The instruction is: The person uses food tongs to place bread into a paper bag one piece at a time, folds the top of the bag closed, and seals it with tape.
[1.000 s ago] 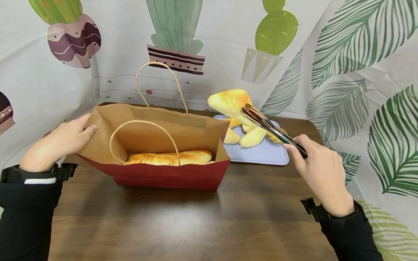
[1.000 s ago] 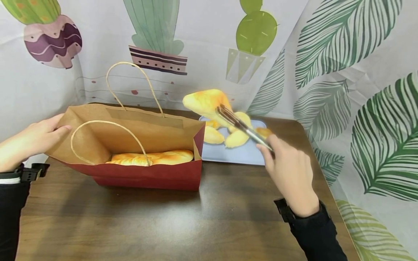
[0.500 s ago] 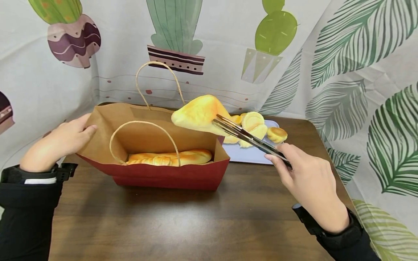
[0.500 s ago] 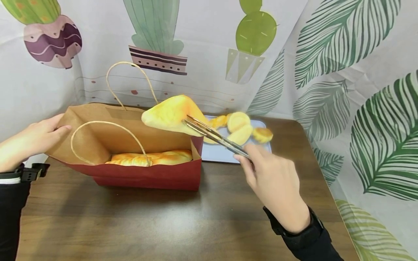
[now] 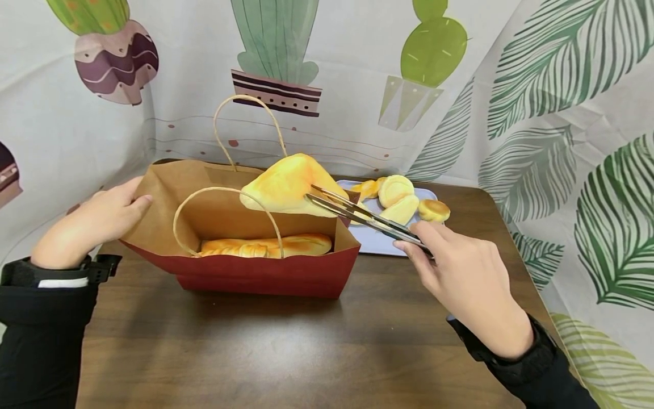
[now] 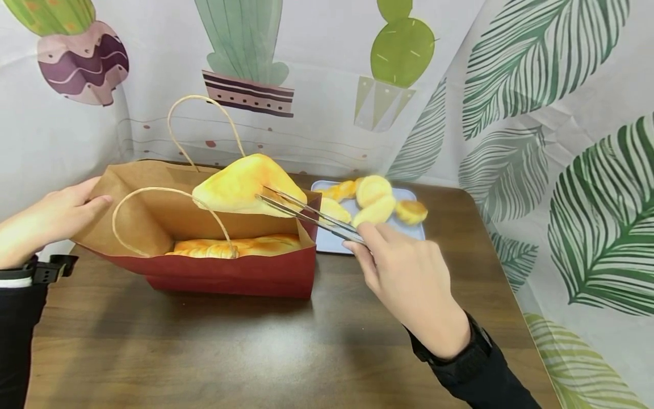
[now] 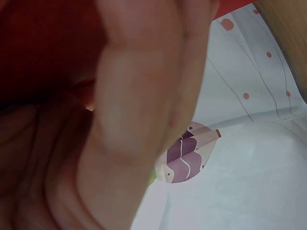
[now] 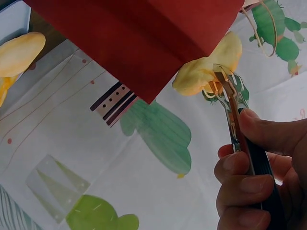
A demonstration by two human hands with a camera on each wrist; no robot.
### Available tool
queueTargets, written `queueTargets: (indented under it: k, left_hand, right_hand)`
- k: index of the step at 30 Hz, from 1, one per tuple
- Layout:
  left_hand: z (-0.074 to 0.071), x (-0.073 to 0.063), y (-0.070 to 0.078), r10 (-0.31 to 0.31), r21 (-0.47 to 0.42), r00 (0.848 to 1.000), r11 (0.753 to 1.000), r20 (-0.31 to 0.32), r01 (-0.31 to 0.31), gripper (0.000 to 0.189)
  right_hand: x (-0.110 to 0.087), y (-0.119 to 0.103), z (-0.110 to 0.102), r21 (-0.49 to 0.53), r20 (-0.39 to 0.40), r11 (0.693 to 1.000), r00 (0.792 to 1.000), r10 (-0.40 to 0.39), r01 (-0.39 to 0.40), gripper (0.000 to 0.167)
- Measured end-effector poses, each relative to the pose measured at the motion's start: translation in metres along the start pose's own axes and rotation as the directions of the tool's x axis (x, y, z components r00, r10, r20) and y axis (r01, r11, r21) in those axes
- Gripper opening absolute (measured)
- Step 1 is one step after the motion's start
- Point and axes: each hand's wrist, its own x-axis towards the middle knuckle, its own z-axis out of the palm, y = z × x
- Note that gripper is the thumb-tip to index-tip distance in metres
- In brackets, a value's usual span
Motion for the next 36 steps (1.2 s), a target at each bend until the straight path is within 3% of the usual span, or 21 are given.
queueTargets:
  k: [6,19,25,30,36]
  left_hand:
    - [0.0,-0.002,0.003,0.002,0.01,1.0,1.0,-0.007,-0.002,0.047]
    - [0.0,-0.002,0.001,0.004,0.008,1.0,1.0,-0.013,-0.004,0.049]
    - [0.0,-0.001,-0.001,0.001,0.006,1.0,1.0,-0.01,-0.001,0.05]
    - [0.001,-0.001,-0.001,-0.01,0.003,1.0,1.0,-0.003,0.01,0.053]
    - [0.0,0.0,0.0,-0.012,0.003,1.0,1.0,0.0,0.012,0.053]
  right_hand:
    - [0.016,0.002,0.006,-0.029,0.044,0.998,0.998,-0.047,0.048,0.048]
    - [0.032,-0.009,0.006,-0.013,0.043,0.993,0.992,-0.116,0.117,0.045]
    - [0.04,-0.019,0.007,0.008,0.057,0.983,0.982,-0.182,0.182,0.022]
    - [0.051,-0.026,0.017,0.005,0.14,0.981,0.971,-0.192,0.193,0.029]
    - [0.069,-0.033,0.031,0.034,0.281,0.98,0.939,-0.197,0.195,0.034]
